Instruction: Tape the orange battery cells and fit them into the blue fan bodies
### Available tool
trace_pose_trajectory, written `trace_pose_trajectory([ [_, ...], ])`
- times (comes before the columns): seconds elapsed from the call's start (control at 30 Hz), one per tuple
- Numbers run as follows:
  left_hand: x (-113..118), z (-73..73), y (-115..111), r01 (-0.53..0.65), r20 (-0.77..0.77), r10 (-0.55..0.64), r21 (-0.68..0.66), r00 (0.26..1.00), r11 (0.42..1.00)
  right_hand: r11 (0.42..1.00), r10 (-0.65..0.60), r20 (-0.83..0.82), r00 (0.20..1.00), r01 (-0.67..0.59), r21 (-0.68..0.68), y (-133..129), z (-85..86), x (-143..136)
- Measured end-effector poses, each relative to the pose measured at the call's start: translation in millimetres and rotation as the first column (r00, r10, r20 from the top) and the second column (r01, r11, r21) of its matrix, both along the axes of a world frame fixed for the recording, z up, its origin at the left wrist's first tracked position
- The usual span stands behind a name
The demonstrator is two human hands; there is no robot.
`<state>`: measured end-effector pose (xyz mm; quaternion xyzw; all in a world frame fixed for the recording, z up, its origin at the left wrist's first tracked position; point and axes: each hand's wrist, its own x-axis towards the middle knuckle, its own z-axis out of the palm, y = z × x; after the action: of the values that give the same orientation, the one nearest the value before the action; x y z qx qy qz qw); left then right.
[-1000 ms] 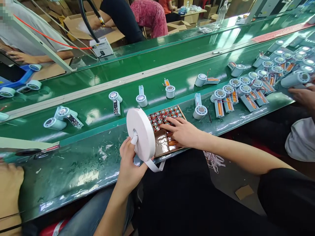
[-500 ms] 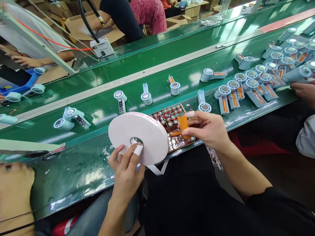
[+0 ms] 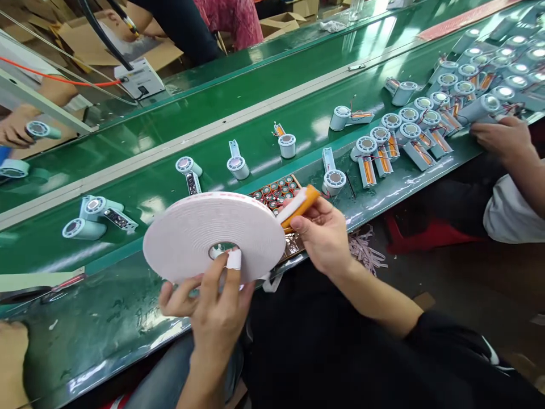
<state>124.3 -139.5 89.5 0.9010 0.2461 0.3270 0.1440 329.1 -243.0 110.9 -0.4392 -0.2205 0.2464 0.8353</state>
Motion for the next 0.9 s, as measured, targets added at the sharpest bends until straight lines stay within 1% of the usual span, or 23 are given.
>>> trace_pose_trajectory([
  [0.03,5.0,-3.4,-10.9,-0.024,0.002,0.024,0.056,1.0,0.998,0.998,-0.06,-0.033,0.998,0.061,0.03,1.2,-1.5,-0.5],
  [0.07,9.0,-6.6,-21.7,-0.027,-0.014,0.029,0.132,0.999,0.991,0.993,-0.103,-0.04,0.994,0.105,0.046,-0.5,-0.4,4.9],
  [0.1,11.7,-9.2,-31.4,0.006,-0.042,0.001,0.188,0.999,0.982,0.988,-0.143,-0.018,0.989,0.144,0.059,-5.3,3.4,16.9],
  [0.17,14.1,-10.2,-42.4,0.139,-0.13,-0.112,0.221,0.985,0.965,0.961,-0.259,0.084,0.962,0.248,0.123,-22.1,17.2,56.7],
  [0.23,15.9,-3.3,-36.5,0.225,-0.206,-0.186,0.189,0.961,0.956,0.875,-0.446,0.143,0.884,0.397,0.276,-42.9,32.7,103.7],
  [0.27,18.3,3.6,-26.6,0.241,-0.233,-0.199,0.165,0.952,0.956,0.842,-0.489,0.134,0.862,0.426,0.33,-52.3,38.1,123.2],
  [0.3,22.7,12.5,-12.7,0.258,-0.261,-0.218,0.13,0.94,0.957,0.83,-0.496,0.121,0.86,0.428,0.358,-60.1,40.9,137.1],
  [0.33,29.7,23.0,4.4,0.299,-0.291,-0.267,0.074,0.919,0.951,0.834,-0.481,0.109,0.87,0.416,0.363,-66.0,40.3,144.2],
  [0.37,39.6,34.6,23.3,0.365,-0.313,-0.35,-0.012,0.883,0.931,0.853,-0.449,0.1,0.888,0.393,0.342,-70.0,36.4,144.6],
  [0.4,52.9,46.4,43.0,0.437,-0.309,-0.454,-0.127,0.835,0.89,0.877,-0.416,0.093,0.905,0.373,0.302,-72.2,29.5,139.0],
  [0.43,69.5,57.5,62.1,0.489,-0.27,-0.545,-0.251,0.794,0.836,0.901,-0.386,0.081,0.919,0.357,0.245,-73.0,20.3,128.9],
  [0.47,89.6,67.2,80.1,0.495,-0.22,-0.584,-0.353,0.781,0.794,0.922,-0.359,0.064,0.931,0.343,0.177,-72.7,9.9,116.1],
  [0.5,112.8,74.7,96.3,0.457,-0.184,-0.562,-0.408,0.807,0.79,0.937,-0.338,0.04,0.94,0.332,0.108,-71.6,-0.6,102.3],
  [0.53,138.4,79.6,110.7,0.378,-0.183,-0.479,-0.406,0.859,0.832,0.948,-0.317,0.013,0.948,0.316,0.041,-70.0,-10.0,88.8],
  [0.57,165.6,81.9,123.5,0.269,-0.219,-0.355,-0.341,0.909,0.901,0.955,-0.297,-0.009,0.955,0.297,-0.012,-68.0,-17.6,76.6],
  [0.6,193.1,81.6,134.7,0.16,-0.264,-0.219,-0.23,0.939,0.96,0.96,-0.276,-0.024,0.961,0.275,-0.048,-65.8,-23.1,66.5],
  [0.63,219.5,79.4,144.6,0.071,-0.321,-0.107,-0.124,0.941,0.99,0.965,-0.253,-0.027,0.967,0.251,-0.071,-63.4,-26.5,58.6],
  [0.67,243.5,75.9,153.4,-0.014,-0.406,-0.01,-0.055,0.914,0.998,0.969,-0.234,-0.019,0.972,0.231,-0.081,-61.0,-28.1,52.9],
  [0.7,264.1,72.0,161.0,-0.072,-0.51,0.054,-0.017,0.858,0.997,0.973,-0.214,-0.004,0.977,0.213,-0.087,-58.9,-28.5,49.3],
  [0.77,292.4,65.0,172.9,-0.118,-0.664,0.094,0.009,0.742,0.993,0.979,-0.18,0.024,0.983,0.182,-0.095,-56.0,-27.5,47.2],
  [0.8,300.0,62.6,177.0,-0.108,-0.709,0.082,0.008,0.701,0.994,0.981,-0.169,0.027,0.985,0.171,-0.095,-55.6,-27.0,48.0],
  [0.83,303.9,60.8,179.9,-0.079,-0.733,0.059,0.007,0.678,0.997,0.982,-0.165,0.019,0.986,0.166,-0.091,-55.8,-26.6,49.9],
  [0.9,303.0,58.2,182.2,0.024,-0.759,-0.012,0.005,0.651,1.0,0.983,-0.167,-0.017,0.986,0.166,-0.073,-57.3,-25.6,56.0],
])
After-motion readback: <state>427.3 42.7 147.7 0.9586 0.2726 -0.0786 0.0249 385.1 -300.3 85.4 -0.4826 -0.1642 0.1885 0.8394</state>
